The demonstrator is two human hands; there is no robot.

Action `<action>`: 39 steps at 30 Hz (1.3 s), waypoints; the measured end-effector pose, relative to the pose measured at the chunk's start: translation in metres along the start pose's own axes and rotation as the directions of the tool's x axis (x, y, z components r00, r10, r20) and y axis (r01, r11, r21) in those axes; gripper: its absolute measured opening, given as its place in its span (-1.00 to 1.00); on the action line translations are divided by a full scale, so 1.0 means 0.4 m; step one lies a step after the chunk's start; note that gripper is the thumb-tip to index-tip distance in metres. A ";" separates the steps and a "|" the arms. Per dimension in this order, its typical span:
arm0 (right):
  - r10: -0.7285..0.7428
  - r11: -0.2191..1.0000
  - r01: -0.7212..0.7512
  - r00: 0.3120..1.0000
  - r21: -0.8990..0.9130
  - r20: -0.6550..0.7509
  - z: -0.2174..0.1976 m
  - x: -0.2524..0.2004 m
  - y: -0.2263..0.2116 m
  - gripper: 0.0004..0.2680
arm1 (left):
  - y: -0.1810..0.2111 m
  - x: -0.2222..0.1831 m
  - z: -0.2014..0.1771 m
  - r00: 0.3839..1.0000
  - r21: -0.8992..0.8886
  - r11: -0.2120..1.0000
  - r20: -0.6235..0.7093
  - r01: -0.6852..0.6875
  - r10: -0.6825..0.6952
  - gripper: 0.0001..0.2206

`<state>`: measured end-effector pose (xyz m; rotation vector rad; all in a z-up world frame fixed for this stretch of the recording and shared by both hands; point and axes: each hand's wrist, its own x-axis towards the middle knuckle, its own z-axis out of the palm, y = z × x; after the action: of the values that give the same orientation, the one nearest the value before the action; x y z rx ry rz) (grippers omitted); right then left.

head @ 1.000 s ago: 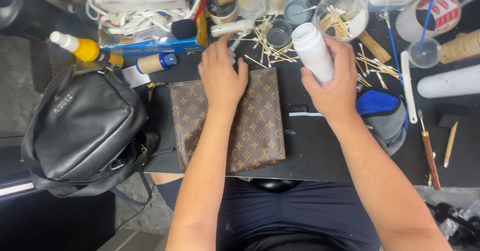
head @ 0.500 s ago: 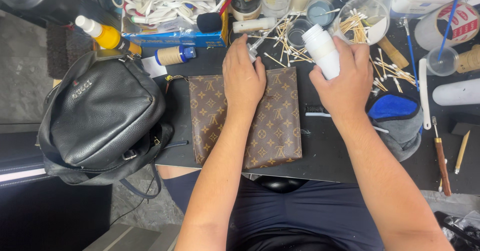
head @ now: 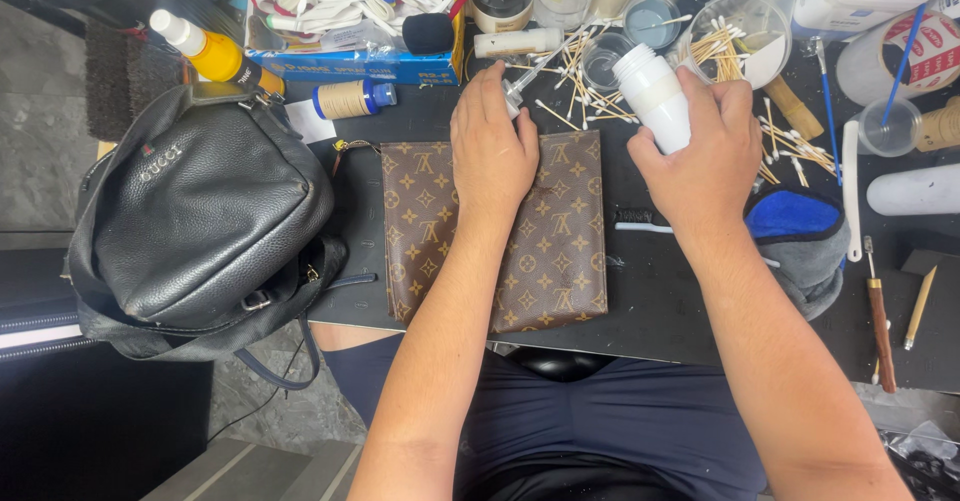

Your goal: The person cleans and applies a liquid substance to the edges and interior of a designer pouch using cotton swabs and a small bottle, then manipulates the zipper and internal lining.

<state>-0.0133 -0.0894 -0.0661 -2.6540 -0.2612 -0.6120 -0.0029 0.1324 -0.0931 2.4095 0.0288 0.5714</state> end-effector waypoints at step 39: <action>-0.054 0.767 0.088 0.996 0.636 -0.072 -0.002 -0.058 0.024 -0.55 | 0.013 -0.007 -0.018 0.995 -0.258 0.966 -0.102 -0.002 -0.025 -0.57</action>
<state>-0.0315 -0.1007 -0.0792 -1.9673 -0.4659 -0.4949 -0.0088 0.1321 -0.0860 2.1248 0.0117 0.6533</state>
